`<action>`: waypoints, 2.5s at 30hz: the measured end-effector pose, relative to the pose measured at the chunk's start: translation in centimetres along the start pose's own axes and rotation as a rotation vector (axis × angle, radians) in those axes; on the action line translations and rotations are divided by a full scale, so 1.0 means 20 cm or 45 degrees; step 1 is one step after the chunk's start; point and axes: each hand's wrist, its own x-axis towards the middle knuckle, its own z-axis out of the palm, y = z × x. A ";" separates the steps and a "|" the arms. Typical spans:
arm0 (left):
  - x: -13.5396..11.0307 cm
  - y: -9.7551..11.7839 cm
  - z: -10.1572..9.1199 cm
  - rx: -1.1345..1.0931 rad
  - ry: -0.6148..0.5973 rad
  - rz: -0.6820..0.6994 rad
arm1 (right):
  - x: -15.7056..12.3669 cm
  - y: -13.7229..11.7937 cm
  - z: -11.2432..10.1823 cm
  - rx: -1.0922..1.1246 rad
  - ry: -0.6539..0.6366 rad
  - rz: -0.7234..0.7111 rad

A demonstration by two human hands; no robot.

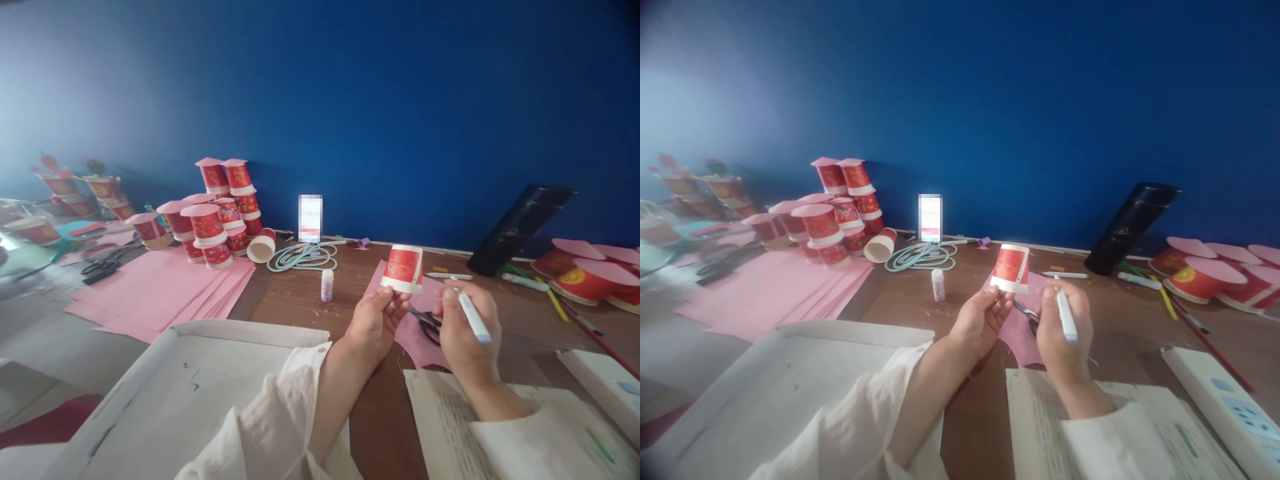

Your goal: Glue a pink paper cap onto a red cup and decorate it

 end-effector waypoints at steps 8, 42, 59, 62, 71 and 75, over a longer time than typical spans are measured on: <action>-0.01 0.01 0.00 0.036 -0.031 -0.071 | 0.06 0.07 0.07 0.749 -0.237 0.904; 0.03 -0.05 -0.05 0.133 -0.126 0.081 | -0.02 -0.08 -0.02 0.052 -0.289 -0.558; 0.04 -0.06 -0.05 0.177 -0.055 0.116 | -0.02 -0.07 0.01 -0.149 -0.241 -0.708; 0.04 -0.06 -0.05 0.203 -0.051 0.124 | -0.01 -0.07 0.00 -0.138 -0.271 -0.711; 0.04 -0.06 -0.05 0.261 -0.073 0.111 | 0.00 -0.07 -0.01 -0.171 -0.230 -0.735; 0.03 -0.06 -0.05 0.287 -0.076 0.115 | 0.00 -0.07 -0.01 -0.180 -0.240 -0.727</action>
